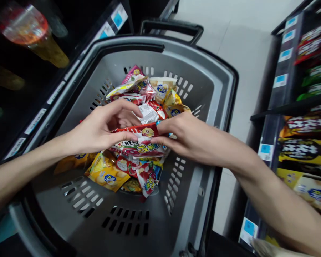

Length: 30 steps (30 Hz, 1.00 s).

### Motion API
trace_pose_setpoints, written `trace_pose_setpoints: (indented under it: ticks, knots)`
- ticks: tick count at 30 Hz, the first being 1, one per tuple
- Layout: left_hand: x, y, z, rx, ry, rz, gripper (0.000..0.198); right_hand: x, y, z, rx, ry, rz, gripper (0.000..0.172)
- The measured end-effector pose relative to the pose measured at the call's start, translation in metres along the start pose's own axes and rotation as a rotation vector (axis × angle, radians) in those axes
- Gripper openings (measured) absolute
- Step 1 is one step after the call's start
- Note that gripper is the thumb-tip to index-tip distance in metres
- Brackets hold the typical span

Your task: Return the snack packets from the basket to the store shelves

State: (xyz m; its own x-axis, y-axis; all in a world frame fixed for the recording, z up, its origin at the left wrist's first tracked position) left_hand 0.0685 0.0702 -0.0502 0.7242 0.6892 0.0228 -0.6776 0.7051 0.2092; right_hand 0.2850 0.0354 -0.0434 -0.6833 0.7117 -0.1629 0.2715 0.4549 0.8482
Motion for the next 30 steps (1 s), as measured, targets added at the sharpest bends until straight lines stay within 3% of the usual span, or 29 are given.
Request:
trace_pose_setpoints:
  ticks: [4,8,13,18,25,30]
  knots:
    - [0.001,0.008,-0.014,-0.01,0.118,-0.015,0.046,0.001,0.001,0.003,-0.066,-0.048,0.048,0.054]
    - [0.003,0.019,-0.023,0.105,0.184,0.029,0.025,0.001,0.005,0.008,-0.07,-0.14,0.141,0.054]
    - [0.004,0.022,-0.019,0.055,0.186,0.121,0.016,-0.001,0.006,0.015,0.029,-0.249,0.192,0.054]
    - [0.005,0.015,-0.011,-0.029,0.143,0.139,0.015,-0.001,0.004,0.016,0.183,-0.302,0.221,0.049]
    - [0.006,0.014,-0.007,-0.011,0.141,0.204,0.017,-0.002,-0.002,0.024,0.203,-0.291,0.153,0.047]
    - [0.006,0.017,-0.006,-0.018,0.171,0.21,0.028,-0.001,-0.003,0.022,0.329,-0.309,0.11,0.058]
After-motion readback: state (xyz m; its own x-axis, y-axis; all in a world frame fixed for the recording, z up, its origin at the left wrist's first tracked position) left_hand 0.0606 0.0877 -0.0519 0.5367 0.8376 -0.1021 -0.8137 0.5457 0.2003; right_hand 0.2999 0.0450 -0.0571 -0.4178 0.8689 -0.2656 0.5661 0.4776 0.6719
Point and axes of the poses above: each hand's wrist, its own x-axis towards the middle knuckle, its own y-axis out of the back of the hand, z = x × y, the point moved 3 cm from there along x, towards the middle knuckle, and after that the axes turned 15 degrees about -x, right-handed, at the moved point
